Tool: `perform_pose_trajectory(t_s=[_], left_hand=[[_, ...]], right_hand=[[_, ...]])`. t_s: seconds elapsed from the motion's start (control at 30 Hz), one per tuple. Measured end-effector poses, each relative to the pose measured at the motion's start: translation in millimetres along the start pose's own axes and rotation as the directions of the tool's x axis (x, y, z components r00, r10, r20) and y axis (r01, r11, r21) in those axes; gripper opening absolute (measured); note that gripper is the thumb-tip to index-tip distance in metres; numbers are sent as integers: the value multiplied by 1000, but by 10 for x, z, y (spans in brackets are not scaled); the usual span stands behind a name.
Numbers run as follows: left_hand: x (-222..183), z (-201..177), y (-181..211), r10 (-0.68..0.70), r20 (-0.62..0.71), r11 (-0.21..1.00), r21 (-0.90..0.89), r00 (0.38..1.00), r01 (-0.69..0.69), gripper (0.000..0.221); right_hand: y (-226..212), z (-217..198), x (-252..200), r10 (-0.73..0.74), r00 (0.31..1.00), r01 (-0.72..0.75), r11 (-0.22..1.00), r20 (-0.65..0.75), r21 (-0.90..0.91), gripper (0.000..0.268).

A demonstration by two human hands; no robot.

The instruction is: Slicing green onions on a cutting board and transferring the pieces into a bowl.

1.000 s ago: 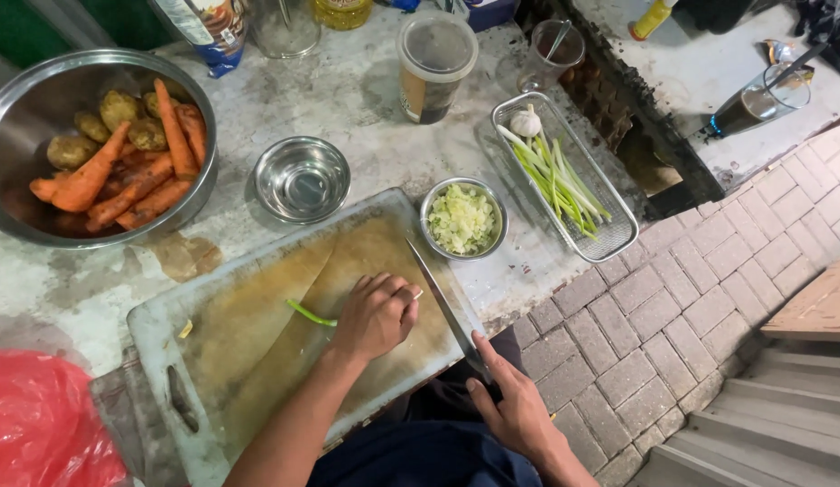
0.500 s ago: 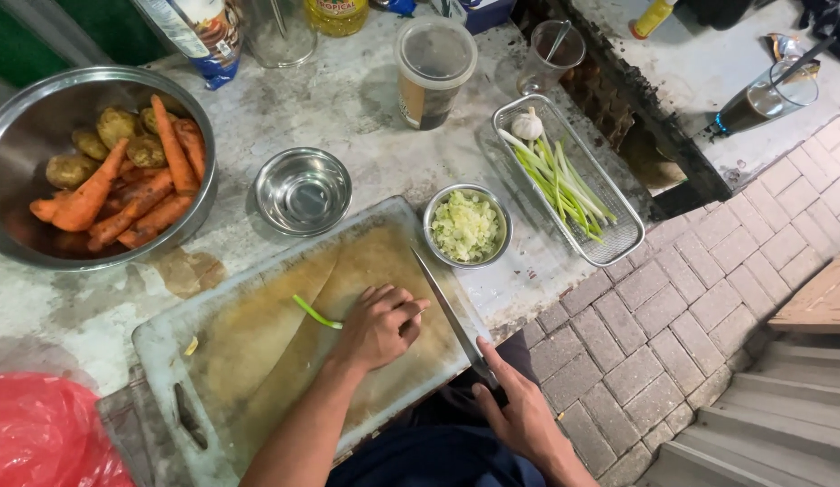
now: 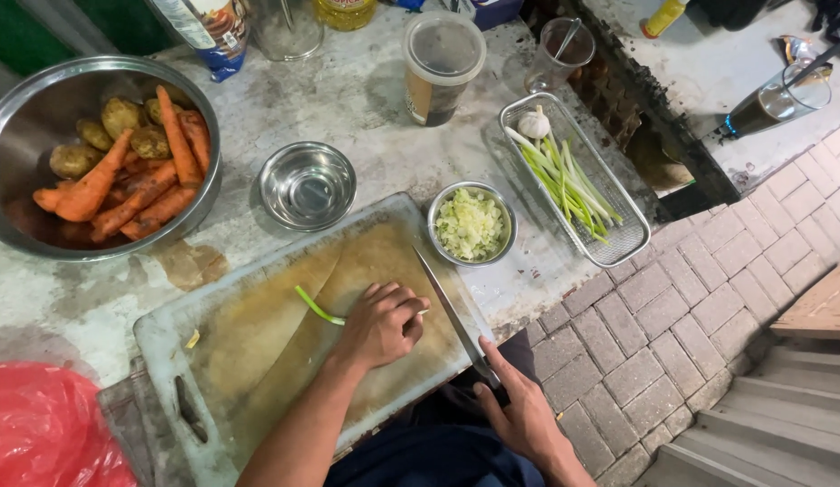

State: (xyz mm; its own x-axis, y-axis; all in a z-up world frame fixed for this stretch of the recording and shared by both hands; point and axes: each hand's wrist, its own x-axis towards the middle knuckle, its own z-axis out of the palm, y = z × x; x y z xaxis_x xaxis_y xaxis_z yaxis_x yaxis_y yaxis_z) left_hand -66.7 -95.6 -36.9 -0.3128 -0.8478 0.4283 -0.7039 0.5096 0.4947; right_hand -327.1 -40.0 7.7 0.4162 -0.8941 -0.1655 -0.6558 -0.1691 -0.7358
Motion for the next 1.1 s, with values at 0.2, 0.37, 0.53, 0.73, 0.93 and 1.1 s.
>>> perform_pose_trajectory(t_s=[0.2,0.37,0.53,0.73,0.93,1.1], left_hand=[[5,-6,3,17,-35,1000,-2,999,-17,20],[-6,-2,-4,9,-20,1000,-6,1000,-9,18],[-4,-16,2,25,-66,1000,-8,998,-26,17],[-4,-20,10,9,-44,1000,-25,999,-10,16],[-9,2,-5,15,-58,1000,-20,998,-17,15],[-1,-24,-6,19,-56,999,-41,998,-22,12]], right_hand=[[-7,-7,-7,-30,999,30,1000,-10,6,65],[15,7,-7,-52,998,52,999,-21,4,64],[23,32,-2,-76,997,76,997,-19,5,64],[-34,21,-1,41,999,-41,999,10,3,65],[-21,28,13,21,1000,-21,1000,5,18,66],[34,49,14,48,999,-48,999,12,-6,66]])
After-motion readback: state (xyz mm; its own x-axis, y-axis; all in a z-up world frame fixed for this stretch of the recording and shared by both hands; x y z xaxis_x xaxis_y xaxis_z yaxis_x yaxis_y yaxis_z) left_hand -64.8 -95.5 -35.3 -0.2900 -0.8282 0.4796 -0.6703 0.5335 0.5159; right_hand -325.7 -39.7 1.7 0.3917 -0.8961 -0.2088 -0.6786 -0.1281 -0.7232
